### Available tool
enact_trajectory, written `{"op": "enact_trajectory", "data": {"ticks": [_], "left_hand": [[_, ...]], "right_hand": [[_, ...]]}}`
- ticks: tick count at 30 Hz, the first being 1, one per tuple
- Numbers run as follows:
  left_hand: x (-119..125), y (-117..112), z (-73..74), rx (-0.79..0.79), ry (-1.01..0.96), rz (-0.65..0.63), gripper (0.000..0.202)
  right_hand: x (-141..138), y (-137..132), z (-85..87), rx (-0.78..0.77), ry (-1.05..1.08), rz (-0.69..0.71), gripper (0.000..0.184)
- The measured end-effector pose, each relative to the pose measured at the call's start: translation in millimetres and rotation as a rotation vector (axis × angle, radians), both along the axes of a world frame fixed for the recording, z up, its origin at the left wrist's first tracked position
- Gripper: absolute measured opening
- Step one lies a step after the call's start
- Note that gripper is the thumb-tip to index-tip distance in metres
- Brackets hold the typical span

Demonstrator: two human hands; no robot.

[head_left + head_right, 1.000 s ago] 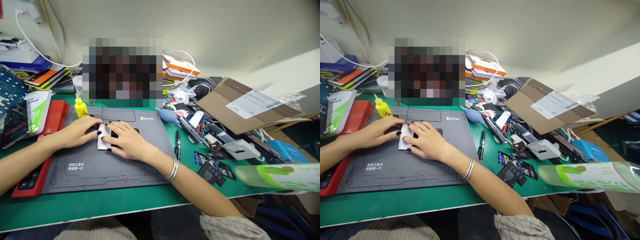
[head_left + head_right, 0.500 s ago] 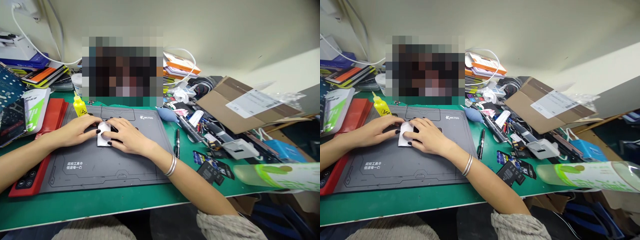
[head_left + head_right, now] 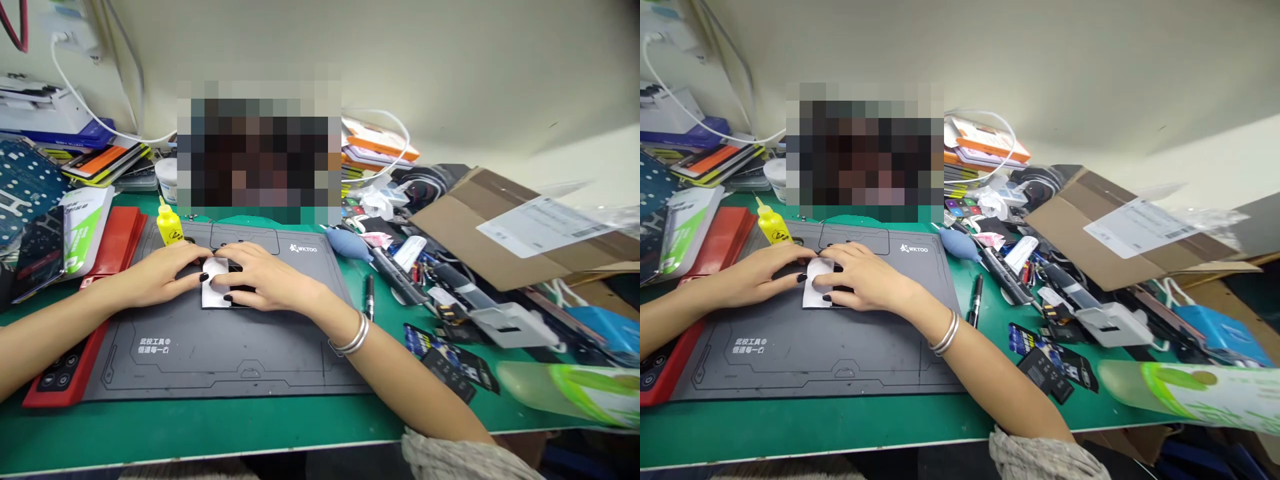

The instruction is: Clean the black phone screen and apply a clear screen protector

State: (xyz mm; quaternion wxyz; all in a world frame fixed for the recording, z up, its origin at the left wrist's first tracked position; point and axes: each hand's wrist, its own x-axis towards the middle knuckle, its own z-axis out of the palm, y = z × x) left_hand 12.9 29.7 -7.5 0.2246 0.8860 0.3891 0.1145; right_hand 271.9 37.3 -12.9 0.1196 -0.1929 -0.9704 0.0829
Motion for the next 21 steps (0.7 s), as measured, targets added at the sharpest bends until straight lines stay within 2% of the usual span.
{"op": "enact_trajectory", "data": {"ticks": [8,21], "left_hand": [[-0.1,1.8,-0.7,0.007,0.000,-0.004,0.051],[-0.2,3.2,9.7,0.026,0.035,-0.028,0.046]], "right_hand": [[-3.8,-3.3,-11.2,-0.004,0.043,-0.053,0.024],[-5.3,-7.1,-10.3,0.046,0.043,-0.111,0.029]]}}
